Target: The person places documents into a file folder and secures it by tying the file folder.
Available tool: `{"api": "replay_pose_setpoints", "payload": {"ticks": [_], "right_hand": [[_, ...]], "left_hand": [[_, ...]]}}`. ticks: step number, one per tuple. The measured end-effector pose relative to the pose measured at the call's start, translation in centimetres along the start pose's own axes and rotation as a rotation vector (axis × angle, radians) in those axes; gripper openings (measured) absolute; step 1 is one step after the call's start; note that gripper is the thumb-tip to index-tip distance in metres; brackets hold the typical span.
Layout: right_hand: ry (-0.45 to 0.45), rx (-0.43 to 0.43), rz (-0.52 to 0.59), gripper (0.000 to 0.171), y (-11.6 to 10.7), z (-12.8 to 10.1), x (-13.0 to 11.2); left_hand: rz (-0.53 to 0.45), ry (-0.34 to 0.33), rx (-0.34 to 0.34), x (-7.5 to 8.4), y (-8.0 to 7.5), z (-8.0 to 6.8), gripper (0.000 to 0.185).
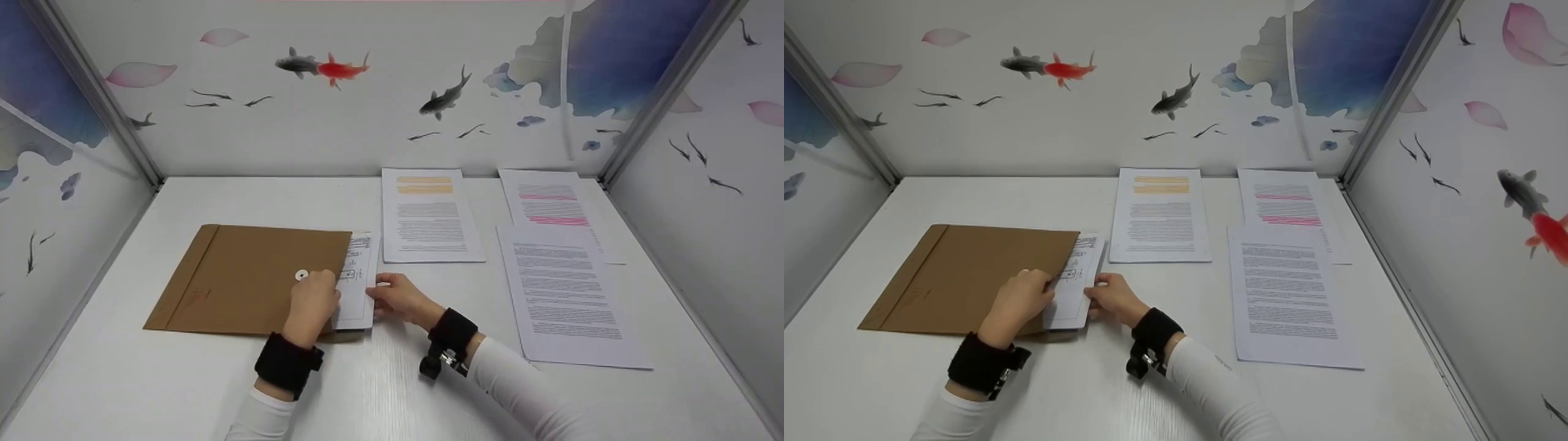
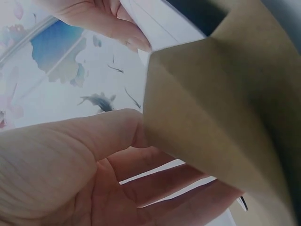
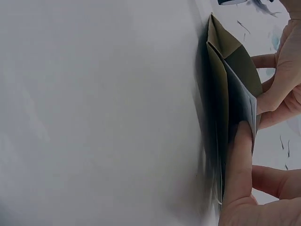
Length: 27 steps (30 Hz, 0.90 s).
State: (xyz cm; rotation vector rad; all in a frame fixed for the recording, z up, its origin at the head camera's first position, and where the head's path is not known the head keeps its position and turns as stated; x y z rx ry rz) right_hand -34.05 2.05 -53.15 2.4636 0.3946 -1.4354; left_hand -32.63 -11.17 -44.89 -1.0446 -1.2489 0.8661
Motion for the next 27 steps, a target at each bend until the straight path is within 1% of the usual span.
{"api": "replay_pose_setpoints", "payload": {"ticks": [3,10,14,18,21,24,27], "right_hand": [[-0.008,-0.001,0.000,0.015,0.4,0.0,-0.1],[0.005,0.050,-0.024,0.016,1.1,0.4,-0.1],[-0.004,0.043,-0.038,0.014,1.8,0.5,-0.4],[-0.013,0.036,-0.064,0.020,2.2,0.5,-0.7],[-0.015,0.045,-0.113,0.023,2.3,0.7,-0.8],[-0.012,0.050,-0.141,0.021,2.4,0.9,-0.9],[-0.006,0.041,-0.127,0.017,2.7,1.2,-1.0]], "left_hand": [[0.008,-0.003,-0.003,0.1,-0.1,-0.1,0.015],[0.013,0.017,0.031,0.2,-0.5,-0.2,0.012],[0.000,0.007,0.040,0.0,-0.5,-0.1,0.012],[-0.003,0.009,0.054,0.1,-0.7,-0.2,0.013],[0.001,0.015,0.054,0.2,-0.8,-0.2,0.014],[0.001,0.019,0.059,0.3,-0.8,-0.2,0.013],[-0.005,0.023,0.074,0.3,-0.9,-0.2,0.012]]}}
Point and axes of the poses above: each hand's wrist, its own z-axis towards the middle knuckle, its own y-axis out of the palm, x = y × z, the point moved 10 cm from there along z, towards the middle knuckle, and after that the axes turned 7 degrees about y, right-handed, at the moved point
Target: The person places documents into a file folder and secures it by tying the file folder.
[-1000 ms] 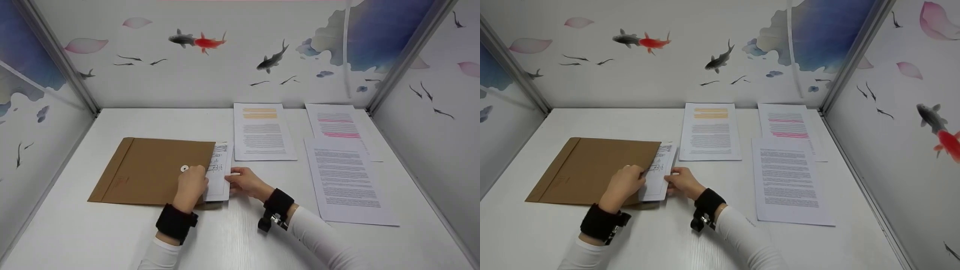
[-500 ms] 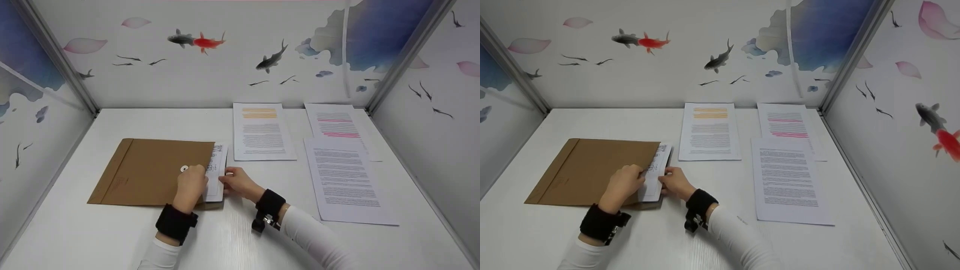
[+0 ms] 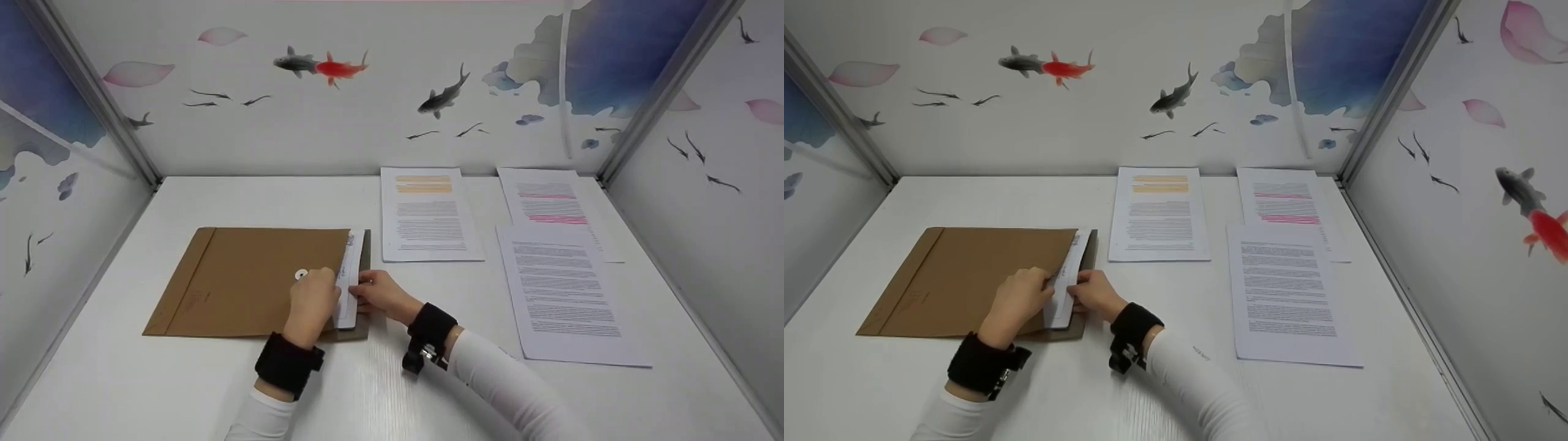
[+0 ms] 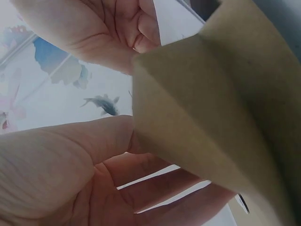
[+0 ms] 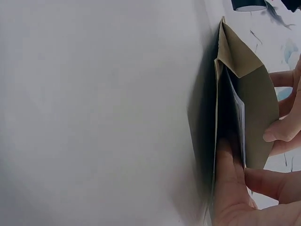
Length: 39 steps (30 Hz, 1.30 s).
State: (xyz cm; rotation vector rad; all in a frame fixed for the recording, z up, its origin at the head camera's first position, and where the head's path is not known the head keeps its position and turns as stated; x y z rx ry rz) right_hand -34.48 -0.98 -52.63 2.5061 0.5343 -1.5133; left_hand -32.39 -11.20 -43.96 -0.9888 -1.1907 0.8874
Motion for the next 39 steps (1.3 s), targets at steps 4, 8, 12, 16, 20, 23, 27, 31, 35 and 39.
{"api": "replay_pose_setpoints", "payload": {"ticks": [4,8,12,16,20,23,27,31,35,39], "right_hand": [[0.014,-0.022,0.041,0.016,0.5,0.3,0.1],[0.021,-0.045,0.072,0.015,0.8,0.6,0.2],[0.031,-0.069,0.109,0.010,1.2,1.0,0.4],[0.044,-0.070,0.124,0.015,1.3,1.3,0.5],[0.056,-0.060,0.122,0.023,1.4,1.5,0.6],[0.058,-0.057,0.123,0.027,1.4,1.7,0.7],[0.070,-0.059,0.123,0.031,1.6,1.8,0.9],[0.083,-0.053,0.127,0.034,1.7,1.9,0.9],[0.081,-0.056,0.136,0.033,1.9,2.1,0.8],[0.079,-0.079,0.158,0.031,2.5,2.4,0.7]], "left_hand": [[-0.006,0.010,0.031,0.1,-0.2,0.0,0.010],[-0.008,0.021,0.047,0.2,-0.4,-0.1,0.010],[-0.022,0.010,0.031,0.1,-0.5,-0.1,0.011],[-0.033,0.002,0.033,0.0,-0.7,-0.1,0.012],[-0.031,0.005,0.038,0.0,-0.8,-0.1,0.013],[-0.035,0.004,0.032,0.0,-0.8,-0.1,0.014],[-0.041,0.003,0.017,-0.1,-0.6,-0.1,0.014],[-0.038,0.014,0.013,0.1,-0.6,0.0,0.015],[-0.037,0.017,0.013,0.1,-0.6,0.0,0.014],[-0.020,0.026,0.010,0.1,-0.7,-0.1,0.015]]}}
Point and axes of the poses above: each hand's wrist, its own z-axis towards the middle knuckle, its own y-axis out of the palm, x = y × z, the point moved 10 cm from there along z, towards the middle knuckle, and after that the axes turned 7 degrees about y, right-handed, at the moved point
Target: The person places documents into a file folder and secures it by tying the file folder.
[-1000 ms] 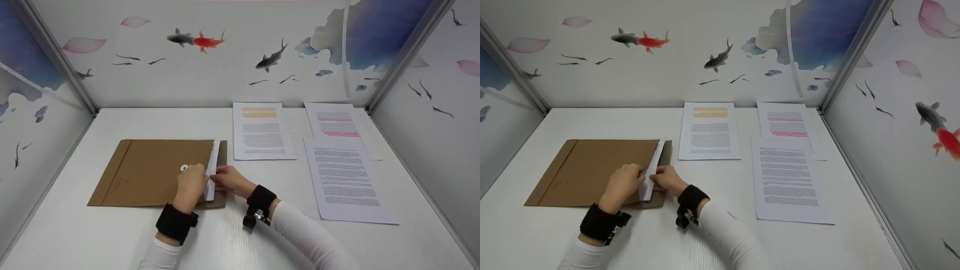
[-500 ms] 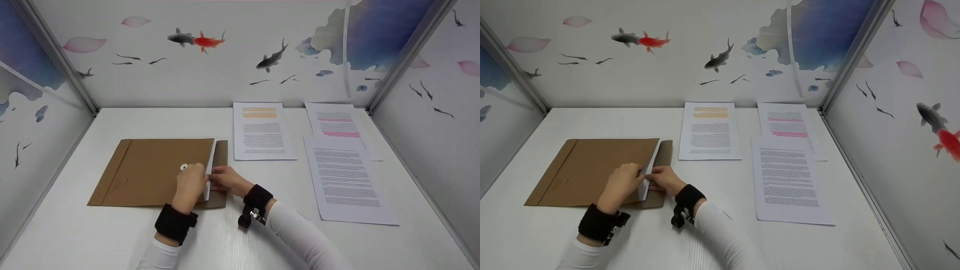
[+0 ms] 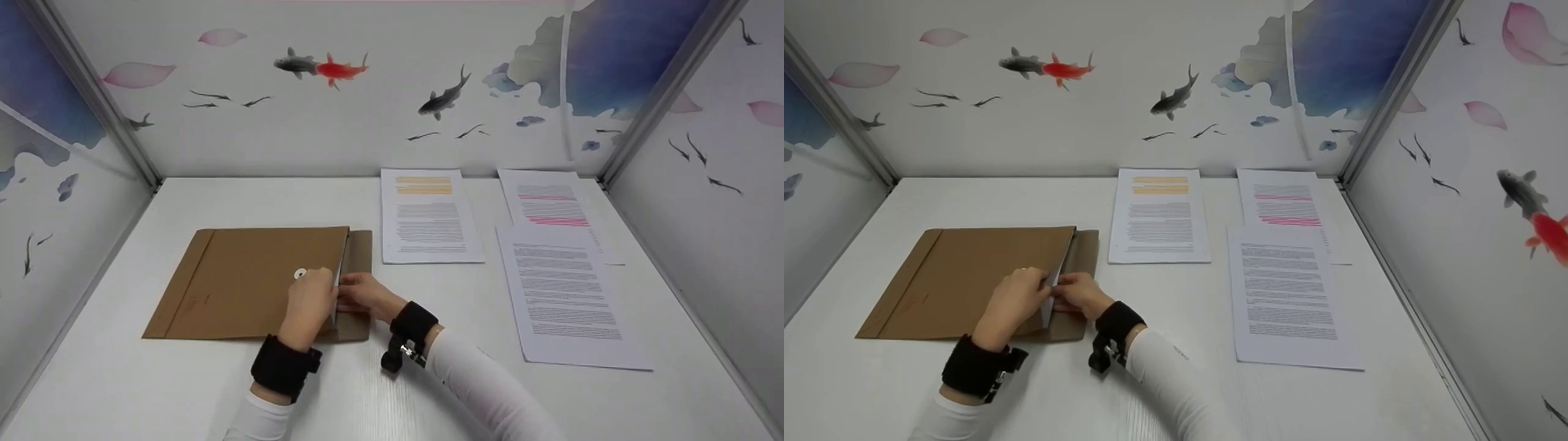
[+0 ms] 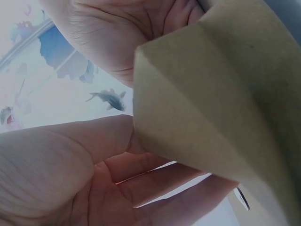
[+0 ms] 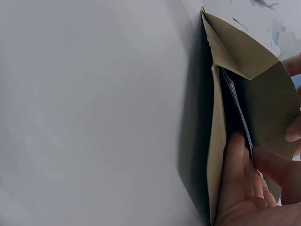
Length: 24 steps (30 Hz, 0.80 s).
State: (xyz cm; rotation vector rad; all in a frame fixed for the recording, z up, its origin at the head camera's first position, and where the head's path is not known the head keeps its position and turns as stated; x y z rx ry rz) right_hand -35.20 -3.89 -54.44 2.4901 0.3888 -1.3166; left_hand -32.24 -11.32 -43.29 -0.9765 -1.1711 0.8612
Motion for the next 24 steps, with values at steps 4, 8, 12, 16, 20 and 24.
{"api": "replay_pose_setpoints", "payload": {"ticks": [4,8,12,16,20,24], "right_hand": [[-0.010,-0.010,0.029,0.032,0.4,0.1,-0.1],[-0.026,-0.009,0.042,0.034,0.7,0.1,-0.1],[-0.036,-0.011,0.039,0.034,1.0,0.1,-0.1],[-0.030,-0.008,0.009,0.036,1.2,0.2,-0.1],[-0.023,-0.005,-0.028,0.037,1.2,0.2,-0.1],[-0.028,0.000,-0.047,0.037,1.3,0.2,-0.3]], "left_hand": [[0.012,0.019,0.010,0.1,-0.1,-0.1,0.015],[0.001,0.024,0.025,0.1,-0.3,-0.1,0.014],[-0.013,0.025,0.030,0.0,-0.4,0.0,0.015],[-0.025,0.016,0.035,-0.1,-0.5,0.0,0.014],[-0.015,0.026,0.048,0.0,-0.7,0.0,0.013],[0.000,0.040,0.063,0.1,-0.9,0.0,0.013]]}}
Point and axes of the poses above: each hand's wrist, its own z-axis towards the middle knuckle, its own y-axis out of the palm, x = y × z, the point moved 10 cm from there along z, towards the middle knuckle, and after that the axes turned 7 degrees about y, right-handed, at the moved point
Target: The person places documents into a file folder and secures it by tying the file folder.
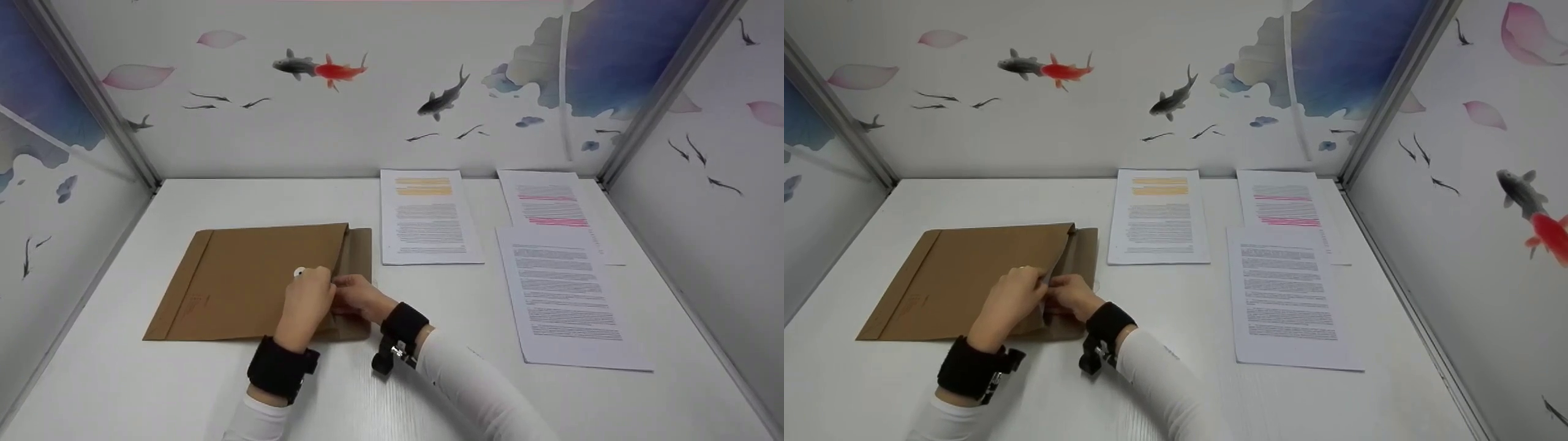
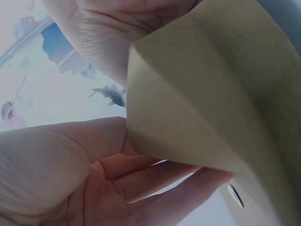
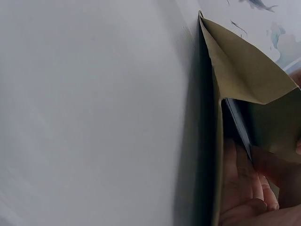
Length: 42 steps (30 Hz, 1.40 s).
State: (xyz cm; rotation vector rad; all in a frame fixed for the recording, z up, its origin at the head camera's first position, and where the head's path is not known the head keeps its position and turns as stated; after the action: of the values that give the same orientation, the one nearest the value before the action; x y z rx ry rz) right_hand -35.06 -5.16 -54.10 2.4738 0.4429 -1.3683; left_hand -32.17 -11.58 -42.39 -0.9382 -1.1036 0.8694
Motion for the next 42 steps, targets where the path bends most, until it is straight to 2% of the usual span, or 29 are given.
{"api": "replay_pose_setpoints", "payload": {"ticks": [4,10,15,21,28,34,42], "right_hand": [[-0.005,0.003,-0.020,0.034,0.1,-0.1,-0.1],[-0.015,0.028,-0.065,0.024,0.0,-0.3,-0.2],[-0.023,0.031,-0.078,0.026,-0.2,-0.1,-0.1],[0.007,0.015,-0.050,0.031,-0.6,-0.4,0.2],[-0.010,0.000,-0.046,0.034,-1.7,-1.3,0.0],[-0.061,-0.013,-0.093,0.036,-2.4,-2.3,-0.5],[-0.092,0.006,-0.142,0.036,-3.7,-3.8,-0.8]], "left_hand": [[-0.007,0.004,0.003,0.0,-0.1,-0.1,0.012],[-0.045,-0.010,-0.035,-0.3,0.4,0.1,0.018],[-0.059,-0.027,-0.053,-0.6,0.7,0.2,0.022],[-0.079,-0.043,-0.076,-0.7,1.1,0.3,0.028],[-0.074,-0.046,-0.085,-0.9,1.3,0.3,0.017],[-0.073,-0.058,-0.118,-0.9,1.8,0.3,0.017],[-0.072,-0.050,-0.111,-0.7,2.3,0.3,0.014]]}}
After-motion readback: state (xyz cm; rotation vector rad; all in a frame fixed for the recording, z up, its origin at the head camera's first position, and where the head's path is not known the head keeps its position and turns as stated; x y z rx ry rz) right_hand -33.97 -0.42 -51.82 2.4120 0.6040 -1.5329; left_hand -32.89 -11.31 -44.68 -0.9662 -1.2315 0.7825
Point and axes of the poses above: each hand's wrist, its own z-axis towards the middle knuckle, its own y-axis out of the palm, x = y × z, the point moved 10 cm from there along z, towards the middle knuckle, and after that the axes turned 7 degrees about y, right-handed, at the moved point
